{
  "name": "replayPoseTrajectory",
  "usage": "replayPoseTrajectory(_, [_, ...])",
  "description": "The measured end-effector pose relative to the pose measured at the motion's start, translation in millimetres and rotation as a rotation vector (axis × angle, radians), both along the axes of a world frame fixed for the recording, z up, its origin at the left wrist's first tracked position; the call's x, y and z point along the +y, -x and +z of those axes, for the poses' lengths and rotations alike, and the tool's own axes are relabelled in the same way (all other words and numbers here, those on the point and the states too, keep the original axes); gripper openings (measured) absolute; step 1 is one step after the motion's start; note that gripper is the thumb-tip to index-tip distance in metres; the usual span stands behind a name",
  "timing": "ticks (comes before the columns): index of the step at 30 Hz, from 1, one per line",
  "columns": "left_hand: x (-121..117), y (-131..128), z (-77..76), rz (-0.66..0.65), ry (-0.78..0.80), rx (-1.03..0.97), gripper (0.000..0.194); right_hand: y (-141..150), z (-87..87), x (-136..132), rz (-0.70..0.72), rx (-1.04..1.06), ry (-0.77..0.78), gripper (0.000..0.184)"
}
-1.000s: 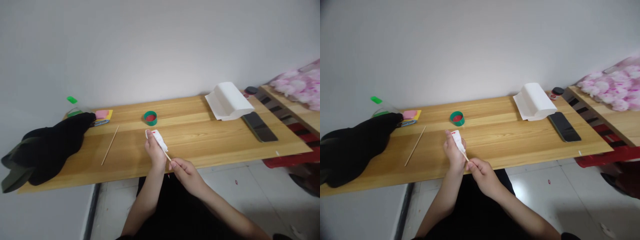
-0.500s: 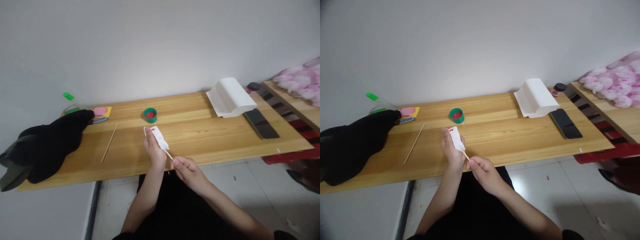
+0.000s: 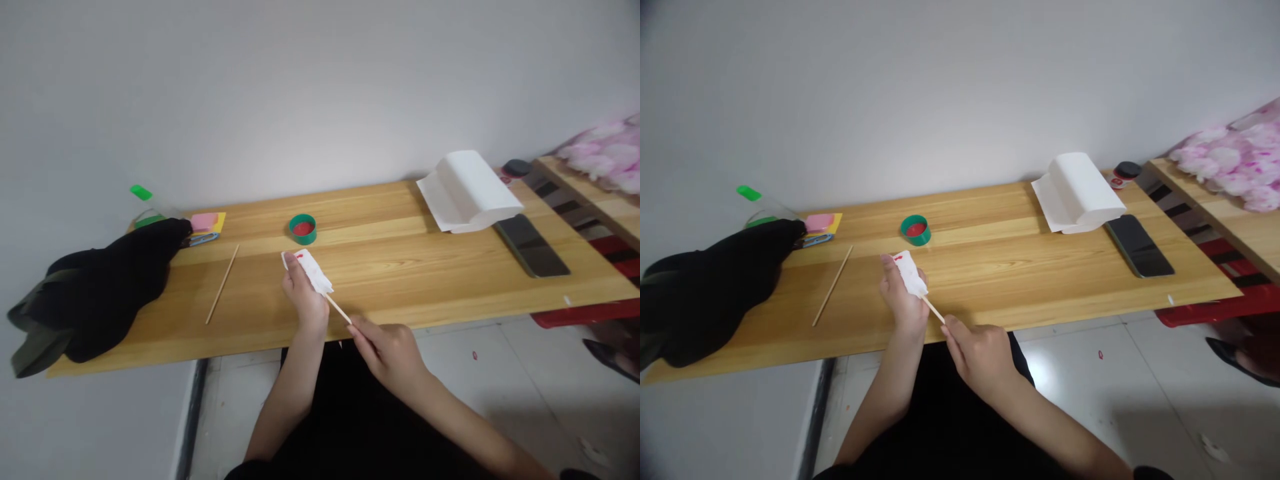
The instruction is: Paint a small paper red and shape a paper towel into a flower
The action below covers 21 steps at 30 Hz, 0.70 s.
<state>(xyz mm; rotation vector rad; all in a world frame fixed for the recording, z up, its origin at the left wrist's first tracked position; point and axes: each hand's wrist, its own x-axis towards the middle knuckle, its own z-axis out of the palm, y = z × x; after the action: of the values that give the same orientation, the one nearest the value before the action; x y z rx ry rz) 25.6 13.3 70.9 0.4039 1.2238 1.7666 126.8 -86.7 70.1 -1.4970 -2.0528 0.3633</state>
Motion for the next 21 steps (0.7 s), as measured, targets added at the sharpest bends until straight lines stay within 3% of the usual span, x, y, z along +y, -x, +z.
replayPoseTrajectory(12, [0,-1,11.1,-0.207,-0.102,-0.141,0.058,-7,0.2,6,0.066,1.166,0.917,0.039])
replayPoseTrajectory(17, [-5,-8,5.5,-0.290,-0.130,-0.137,0.059,-6,-2.8,7,0.100,1.368,1.004,0.035])
replayPoseTrajectory(21, [-7,-12,1.6,-0.213,-0.086,-0.090,0.055,-2,-4.1,7,0.091,1.174,0.868,0.037])
